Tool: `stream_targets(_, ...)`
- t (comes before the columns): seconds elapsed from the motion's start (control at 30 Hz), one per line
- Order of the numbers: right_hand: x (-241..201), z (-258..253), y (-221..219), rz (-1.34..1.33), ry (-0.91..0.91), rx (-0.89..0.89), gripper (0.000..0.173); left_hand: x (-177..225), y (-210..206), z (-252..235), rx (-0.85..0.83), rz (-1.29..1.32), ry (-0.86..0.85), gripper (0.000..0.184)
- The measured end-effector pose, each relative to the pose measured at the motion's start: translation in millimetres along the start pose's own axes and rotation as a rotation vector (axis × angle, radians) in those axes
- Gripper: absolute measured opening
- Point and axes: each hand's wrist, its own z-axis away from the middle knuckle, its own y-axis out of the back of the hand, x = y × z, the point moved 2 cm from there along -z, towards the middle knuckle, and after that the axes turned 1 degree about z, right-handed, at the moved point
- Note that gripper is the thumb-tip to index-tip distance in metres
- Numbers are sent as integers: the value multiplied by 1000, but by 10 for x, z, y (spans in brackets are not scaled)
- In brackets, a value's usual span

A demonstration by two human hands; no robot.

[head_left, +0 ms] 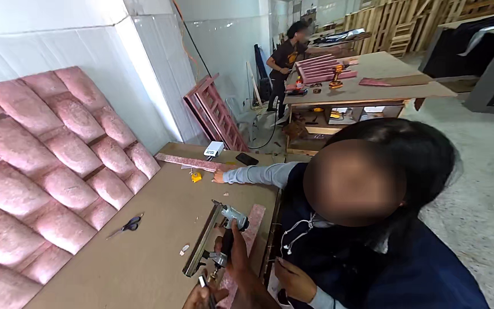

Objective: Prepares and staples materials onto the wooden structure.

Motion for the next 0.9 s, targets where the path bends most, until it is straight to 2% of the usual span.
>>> stream_targets(0.1,147,-25,52,-35,-28,9,68,-242,-69,-178,69,38,-130,28)
stream_targets(0.27,240,-37,59,-90,-59,39,70,-317,-147,-237,110,53,-192,20)
stream_targets(0.4,170,-39,107,-91,-41,0,72,-332,-301,-274,67,138,-208,28)
stream_targets(0.53,234,8,160,-182,-116,-19,71,-405,-426,-317,56,150,-250,40)
stream_targets(0.6,286,7,264,-217,-124,-42,73,-430,-473,-338,59,173,-256,39)
stream_targets(0.7,173,161,124,-251,-163,35,70,-464,-491,-356,70,160,-272,37)
stream_targets(0.8,275,150,218,-387,-203,13,72,-453,-564,-332,66,201,-263,37)
stream_targets(0.9,296,197,247,-322,-217,-12,76,-480,-545,-337,73,216,-282,37)
